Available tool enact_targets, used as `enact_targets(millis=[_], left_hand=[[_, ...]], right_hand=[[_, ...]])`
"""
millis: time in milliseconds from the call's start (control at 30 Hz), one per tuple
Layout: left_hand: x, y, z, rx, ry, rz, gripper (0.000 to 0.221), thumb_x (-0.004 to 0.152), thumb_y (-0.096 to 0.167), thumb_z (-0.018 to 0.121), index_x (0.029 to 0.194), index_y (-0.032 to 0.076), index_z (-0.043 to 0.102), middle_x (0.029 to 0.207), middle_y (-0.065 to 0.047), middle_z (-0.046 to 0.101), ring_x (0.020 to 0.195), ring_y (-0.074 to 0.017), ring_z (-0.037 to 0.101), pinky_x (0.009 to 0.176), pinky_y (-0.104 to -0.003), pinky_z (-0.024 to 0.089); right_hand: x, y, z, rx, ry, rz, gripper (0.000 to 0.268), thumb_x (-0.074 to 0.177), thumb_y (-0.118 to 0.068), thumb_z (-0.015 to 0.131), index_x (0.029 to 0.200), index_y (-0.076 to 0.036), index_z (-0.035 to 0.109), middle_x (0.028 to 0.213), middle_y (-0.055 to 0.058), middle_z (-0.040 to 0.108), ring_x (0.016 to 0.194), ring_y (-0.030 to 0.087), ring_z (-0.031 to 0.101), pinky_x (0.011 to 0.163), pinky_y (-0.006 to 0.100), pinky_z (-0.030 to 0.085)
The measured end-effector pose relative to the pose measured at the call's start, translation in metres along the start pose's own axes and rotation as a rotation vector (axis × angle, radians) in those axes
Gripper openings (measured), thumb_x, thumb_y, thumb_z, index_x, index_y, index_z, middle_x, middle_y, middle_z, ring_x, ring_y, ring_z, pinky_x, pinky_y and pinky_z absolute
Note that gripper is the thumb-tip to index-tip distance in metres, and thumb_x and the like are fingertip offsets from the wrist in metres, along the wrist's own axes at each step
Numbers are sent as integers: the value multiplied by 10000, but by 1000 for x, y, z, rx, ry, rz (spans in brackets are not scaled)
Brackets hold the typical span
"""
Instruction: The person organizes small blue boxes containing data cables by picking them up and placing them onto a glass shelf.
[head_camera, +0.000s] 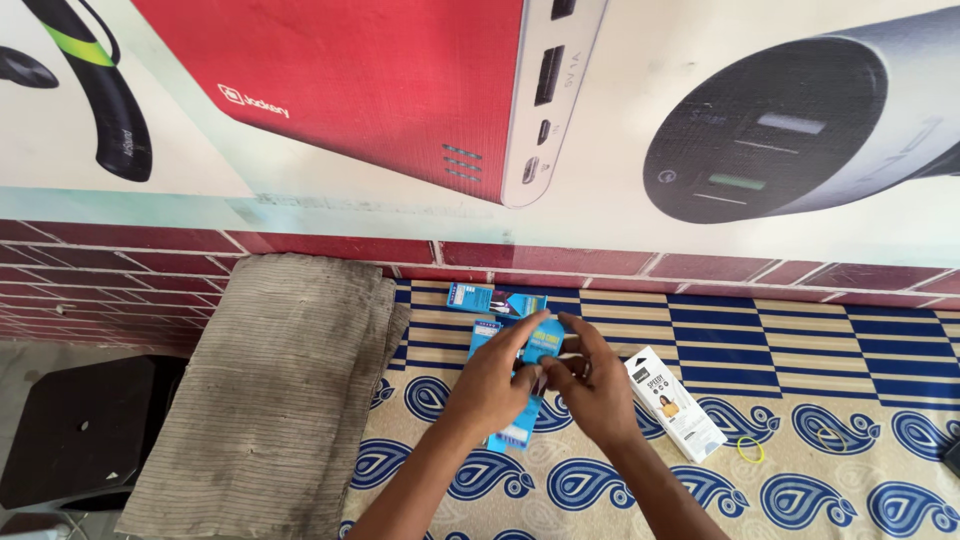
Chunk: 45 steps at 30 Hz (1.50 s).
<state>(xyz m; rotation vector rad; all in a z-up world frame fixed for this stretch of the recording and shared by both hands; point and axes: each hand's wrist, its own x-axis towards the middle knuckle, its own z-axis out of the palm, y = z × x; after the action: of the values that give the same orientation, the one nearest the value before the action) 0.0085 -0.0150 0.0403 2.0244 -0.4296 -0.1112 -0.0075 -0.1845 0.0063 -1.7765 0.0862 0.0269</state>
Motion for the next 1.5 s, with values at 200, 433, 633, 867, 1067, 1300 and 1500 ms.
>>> enact_targets(millis=[200,433,633,867,1067,1300,1500], left_hand=[[21,-1,-6,-27,80,-93,428,889,22,689,1289,124,579,1053,-153,748,921,-300,767,773,-416,589],[26,-4,-12,-181,301,-103,399,857,-8,727,1210,63,556,1033,-136,750,914,-242,778,733,-371,597],[16,-11,-22,-177,217,-189,553,821,31,774,1334,111,585,1121,-84,716,923,-181,757,726,-316,629],[0,-9,-21,-97,305,14,254,848,43,774,1075,27,660,1071,-93,687,942,-173,740,668,-277,642],[-6,-5,-20,116,306,142,207,844,122,795,998,25,695,1007,-86,709,925,-269,702,734,-379,573],[-10,-1,-17,139,321,157,211,852,163,782,1024,55,726,1053,-98,672,951,-265,693,747,-380,587],[-11,-1,-21,225,318,177,184,869,175,782,1009,67,733,1032,-56,699,948,-242,697,776,-385,582]], right_hand=[[19,-11,-1,-27,-14,20,602,899,-44,701,1451,-67,462,990,139,736,770,141,713,634,287,597],[29,-18,6,-62,-165,-33,476,892,-30,702,1350,-39,571,1032,109,757,869,152,780,710,290,623],[21,-18,3,-212,-158,-52,374,892,-44,696,1264,-57,657,975,93,796,867,163,807,715,298,634],[4,-14,3,-291,-80,-113,272,850,-73,772,1102,-49,674,993,100,774,929,192,779,762,338,630],[-4,-10,4,-270,-34,-35,286,823,-29,769,1091,-44,672,986,100,782,927,202,786,769,356,623],[-8,-8,6,-172,-40,-107,249,843,11,742,1074,-13,652,1006,105,762,964,201,788,846,341,641],[-8,-9,5,-148,-44,-130,249,846,-2,741,1081,-14,658,1013,107,760,973,209,795,851,344,647]])
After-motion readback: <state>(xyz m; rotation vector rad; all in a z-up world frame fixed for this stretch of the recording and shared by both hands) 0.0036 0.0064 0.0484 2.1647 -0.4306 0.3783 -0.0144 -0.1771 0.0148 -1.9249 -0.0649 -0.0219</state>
